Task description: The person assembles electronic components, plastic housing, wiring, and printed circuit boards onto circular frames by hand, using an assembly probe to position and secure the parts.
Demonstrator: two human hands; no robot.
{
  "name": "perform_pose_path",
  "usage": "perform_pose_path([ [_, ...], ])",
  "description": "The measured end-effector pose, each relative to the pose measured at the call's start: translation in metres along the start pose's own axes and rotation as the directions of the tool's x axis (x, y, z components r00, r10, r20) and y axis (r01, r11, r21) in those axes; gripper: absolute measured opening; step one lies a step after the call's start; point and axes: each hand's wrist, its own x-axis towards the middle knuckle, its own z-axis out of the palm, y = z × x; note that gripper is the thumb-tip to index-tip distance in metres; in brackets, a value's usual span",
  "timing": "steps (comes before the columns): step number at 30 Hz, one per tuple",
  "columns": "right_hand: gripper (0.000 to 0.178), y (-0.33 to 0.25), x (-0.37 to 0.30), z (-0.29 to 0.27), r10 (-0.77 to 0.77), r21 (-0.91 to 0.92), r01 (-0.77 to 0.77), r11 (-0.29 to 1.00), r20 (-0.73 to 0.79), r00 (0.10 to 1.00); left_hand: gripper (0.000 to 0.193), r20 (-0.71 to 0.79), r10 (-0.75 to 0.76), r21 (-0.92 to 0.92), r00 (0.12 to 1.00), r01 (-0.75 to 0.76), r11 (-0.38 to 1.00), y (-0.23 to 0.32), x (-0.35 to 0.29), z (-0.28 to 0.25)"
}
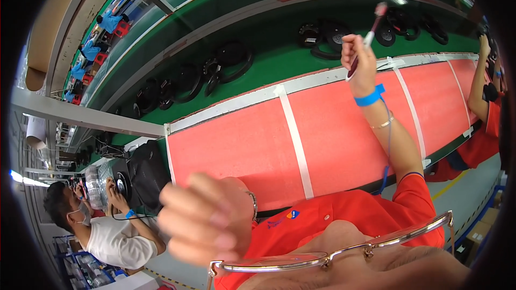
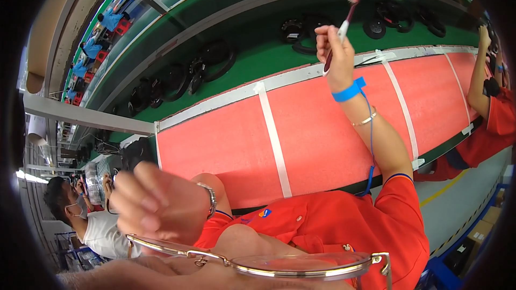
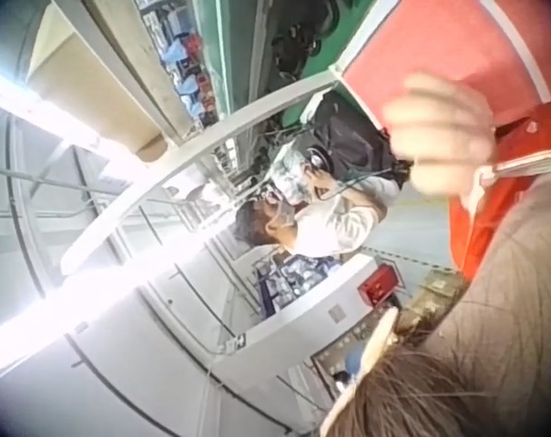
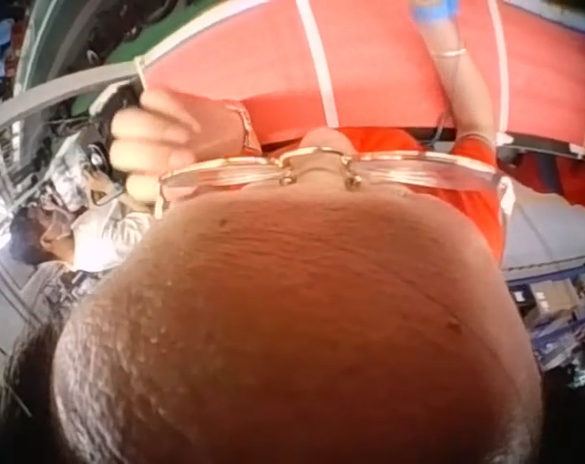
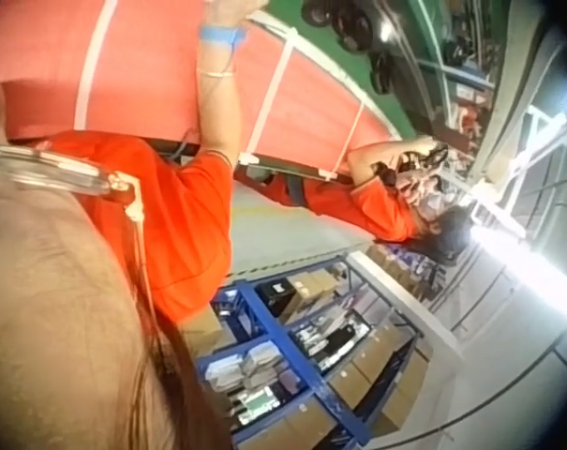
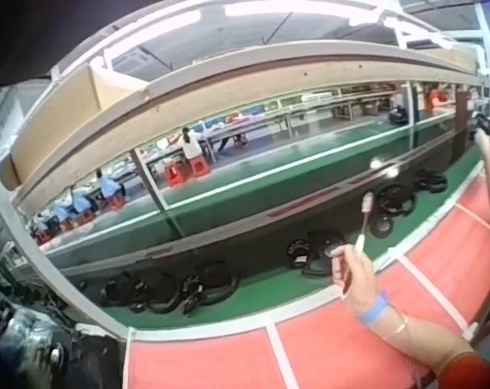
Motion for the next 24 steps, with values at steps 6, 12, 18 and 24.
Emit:
perform_pose_path([
  [6,0.037,-0.110,-0.050,0.065,-0.673,0.161,0.667,0.728,0.353,0.650,0.030,0.270,0.928,0.400,0.257,0.847,-0.351,0.059,0.013,-0.026],
  [12,0.025,-0.048,-0.056,0.056,-0.250,-0.151,0.305,0.940,0.303,0.920,0.031,-0.170,0.918,0.292,0.359,0.908,-0.301,-0.040,-0.037,-0.013],
  [18,0.021,0.019,-0.064,0.039,0.107,-0.268,-0.022,0.963,0.307,0.946,0.031,-0.136,0.893,0.129,0.429,0.902,-0.413,-0.044,-0.051,-0.016],
  [24,0.023,0.041,-0.069,0.029,0.246,-0.348,-0.125,0.929,0.328,0.912,0.032,-0.059,0.860,-0.034,0.506,0.860,-0.508,-0.040,-0.056,-0.026],
])
